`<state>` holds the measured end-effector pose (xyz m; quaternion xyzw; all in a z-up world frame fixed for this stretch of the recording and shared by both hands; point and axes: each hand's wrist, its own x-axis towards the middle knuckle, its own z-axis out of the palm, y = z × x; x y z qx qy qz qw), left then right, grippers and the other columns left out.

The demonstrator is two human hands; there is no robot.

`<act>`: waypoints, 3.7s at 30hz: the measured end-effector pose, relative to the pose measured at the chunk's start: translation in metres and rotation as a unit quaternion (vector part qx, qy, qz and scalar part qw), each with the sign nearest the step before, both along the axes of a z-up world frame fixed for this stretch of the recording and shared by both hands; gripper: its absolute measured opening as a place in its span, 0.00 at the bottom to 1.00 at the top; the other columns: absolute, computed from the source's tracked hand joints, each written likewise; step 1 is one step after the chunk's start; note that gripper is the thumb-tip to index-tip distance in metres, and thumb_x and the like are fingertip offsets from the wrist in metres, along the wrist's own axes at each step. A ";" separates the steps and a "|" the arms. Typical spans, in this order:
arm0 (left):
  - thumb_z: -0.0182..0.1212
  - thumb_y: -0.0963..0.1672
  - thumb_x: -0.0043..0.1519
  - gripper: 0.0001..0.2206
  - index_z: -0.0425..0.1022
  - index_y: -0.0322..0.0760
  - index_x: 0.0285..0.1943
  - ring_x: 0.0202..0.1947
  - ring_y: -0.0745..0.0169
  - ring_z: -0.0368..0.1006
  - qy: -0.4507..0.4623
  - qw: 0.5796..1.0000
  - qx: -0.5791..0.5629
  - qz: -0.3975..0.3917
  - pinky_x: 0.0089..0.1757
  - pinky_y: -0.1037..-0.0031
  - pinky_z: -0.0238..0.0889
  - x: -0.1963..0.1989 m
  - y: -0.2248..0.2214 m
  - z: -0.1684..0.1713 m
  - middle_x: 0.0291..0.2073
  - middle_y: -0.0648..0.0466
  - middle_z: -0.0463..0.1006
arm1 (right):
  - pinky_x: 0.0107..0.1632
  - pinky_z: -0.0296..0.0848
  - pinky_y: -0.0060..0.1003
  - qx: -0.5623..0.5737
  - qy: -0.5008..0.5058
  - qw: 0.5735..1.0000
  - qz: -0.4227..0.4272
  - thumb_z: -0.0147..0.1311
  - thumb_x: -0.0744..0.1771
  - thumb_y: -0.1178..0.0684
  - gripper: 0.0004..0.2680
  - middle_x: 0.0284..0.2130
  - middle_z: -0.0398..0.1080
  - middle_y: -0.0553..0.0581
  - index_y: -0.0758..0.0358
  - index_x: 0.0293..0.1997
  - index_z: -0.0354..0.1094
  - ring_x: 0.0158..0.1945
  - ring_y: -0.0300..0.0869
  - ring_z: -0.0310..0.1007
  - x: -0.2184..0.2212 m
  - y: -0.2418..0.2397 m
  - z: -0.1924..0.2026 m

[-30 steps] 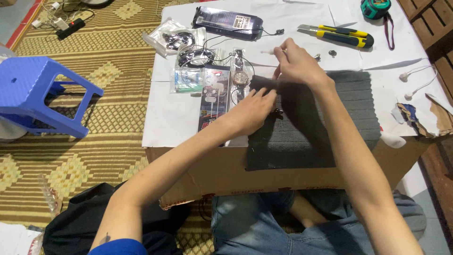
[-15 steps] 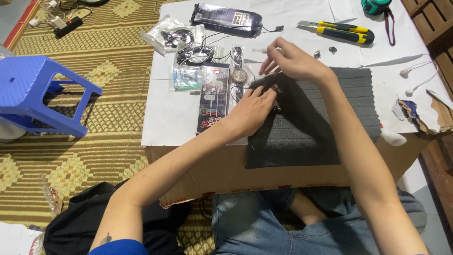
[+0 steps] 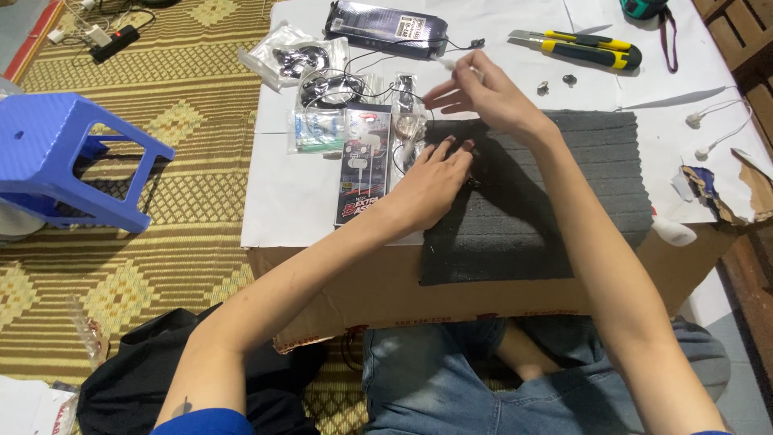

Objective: Assembling small electronic components by applying glue and joining parts together

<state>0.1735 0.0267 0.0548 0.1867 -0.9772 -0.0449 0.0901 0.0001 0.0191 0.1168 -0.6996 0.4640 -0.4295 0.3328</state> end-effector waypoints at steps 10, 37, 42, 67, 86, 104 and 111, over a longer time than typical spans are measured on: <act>0.47 0.35 0.56 0.24 0.60 0.17 0.64 0.68 0.19 0.53 0.029 1.000 -0.002 -0.012 0.64 0.36 0.47 0.002 -0.008 -0.007 0.67 0.31 0.62 | 0.36 0.71 0.35 0.028 0.120 0.989 -0.076 0.26 0.75 0.44 0.13 0.28 0.74 0.55 0.61 0.42 0.53 0.35 0.40 0.77 -0.006 -0.013 -0.005; 0.53 0.39 0.56 0.17 0.66 0.30 0.55 0.58 0.36 0.62 -0.042 0.984 -0.095 0.147 0.54 0.38 0.56 -0.034 -0.024 -0.009 0.72 0.35 0.58 | 0.39 0.76 0.40 -0.048 0.178 0.963 -0.197 0.32 0.76 0.54 0.10 0.33 0.70 0.63 0.69 0.44 0.57 0.39 0.48 0.77 -0.074 0.025 -0.019; 0.46 0.35 0.52 0.16 0.66 0.29 0.49 0.51 0.39 0.64 -0.020 0.985 -0.087 0.145 0.55 0.40 0.52 -0.026 -0.024 -0.002 0.70 0.32 0.61 | 0.55 0.77 0.46 -0.219 0.097 0.946 -0.217 0.30 0.74 0.62 0.05 0.48 0.74 0.70 0.68 0.48 0.54 0.51 0.55 0.76 -0.061 0.080 -0.021; 0.66 0.51 0.59 0.17 0.83 0.36 0.49 0.49 0.48 0.81 0.489 0.674 0.551 -0.052 0.58 0.41 0.69 -0.094 -0.034 0.029 0.44 0.45 0.84 | 0.55 0.84 0.37 -0.194 0.067 0.916 -0.346 0.36 0.76 0.51 0.16 0.60 0.56 0.63 0.39 0.75 0.42 0.57 0.46 0.60 -0.036 0.029 -0.071; 0.66 0.43 0.58 0.06 0.86 0.40 0.28 0.41 0.60 0.79 0.478 0.818 0.318 0.035 0.46 0.70 0.75 -0.092 -0.076 0.004 0.37 0.49 0.85 | 0.49 0.79 0.36 0.321 0.506 0.793 -0.113 0.53 0.64 0.53 0.10 0.44 0.71 0.54 0.55 0.50 0.68 0.41 0.44 0.77 -0.142 0.313 -0.192; 0.67 0.47 0.57 0.11 0.86 0.33 0.33 0.27 0.67 0.73 0.461 0.798 0.388 0.008 0.30 0.81 0.69 -0.062 -0.089 0.034 0.41 0.43 0.86 | 0.49 0.75 0.39 0.183 0.527 0.801 -0.216 0.56 0.60 0.54 0.09 0.41 0.71 0.53 0.58 0.41 0.69 0.45 0.47 0.68 -0.155 0.372 -0.274; 0.67 0.49 0.55 0.10 0.86 0.41 0.35 0.41 0.56 0.83 0.429 0.790 0.429 0.085 0.39 0.75 0.78 -0.059 -0.085 0.023 0.51 0.42 0.85 | 0.50 0.79 0.32 0.225 0.439 0.823 -0.283 0.55 0.61 0.58 0.11 0.45 0.75 0.41 0.49 0.45 0.76 0.43 0.36 0.80 -0.148 0.375 -0.226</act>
